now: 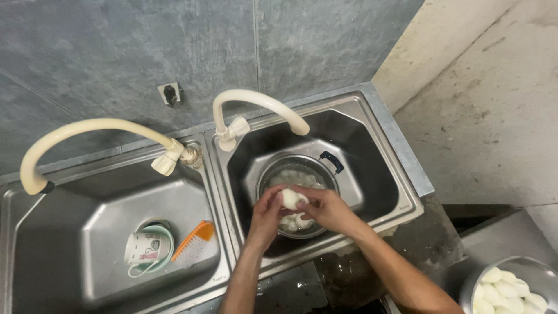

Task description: The person peels shells from boiled eggs by hand over a pot of water in a sink, then places the peeled eggs into a separate bowl.

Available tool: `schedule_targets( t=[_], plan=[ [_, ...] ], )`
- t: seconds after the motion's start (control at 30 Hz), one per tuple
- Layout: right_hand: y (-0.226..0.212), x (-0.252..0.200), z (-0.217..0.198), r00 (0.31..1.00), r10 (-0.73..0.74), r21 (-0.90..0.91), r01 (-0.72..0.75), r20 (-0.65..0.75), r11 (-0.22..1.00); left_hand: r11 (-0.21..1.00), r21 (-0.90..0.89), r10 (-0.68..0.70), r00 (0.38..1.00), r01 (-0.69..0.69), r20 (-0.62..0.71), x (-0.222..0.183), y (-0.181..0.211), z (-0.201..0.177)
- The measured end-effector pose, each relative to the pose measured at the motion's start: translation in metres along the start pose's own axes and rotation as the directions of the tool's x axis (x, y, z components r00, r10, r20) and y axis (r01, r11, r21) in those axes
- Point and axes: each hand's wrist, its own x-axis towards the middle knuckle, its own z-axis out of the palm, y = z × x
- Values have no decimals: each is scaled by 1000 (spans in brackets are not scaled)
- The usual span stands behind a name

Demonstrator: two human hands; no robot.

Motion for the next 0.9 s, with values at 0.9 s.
schedule_targets(
  t=[0.9],
  plan=[
    [14,45,16,940,-186,-300,97,-285,949,814,-552,-200,979,181,28,17,-6,-17]
  ],
)
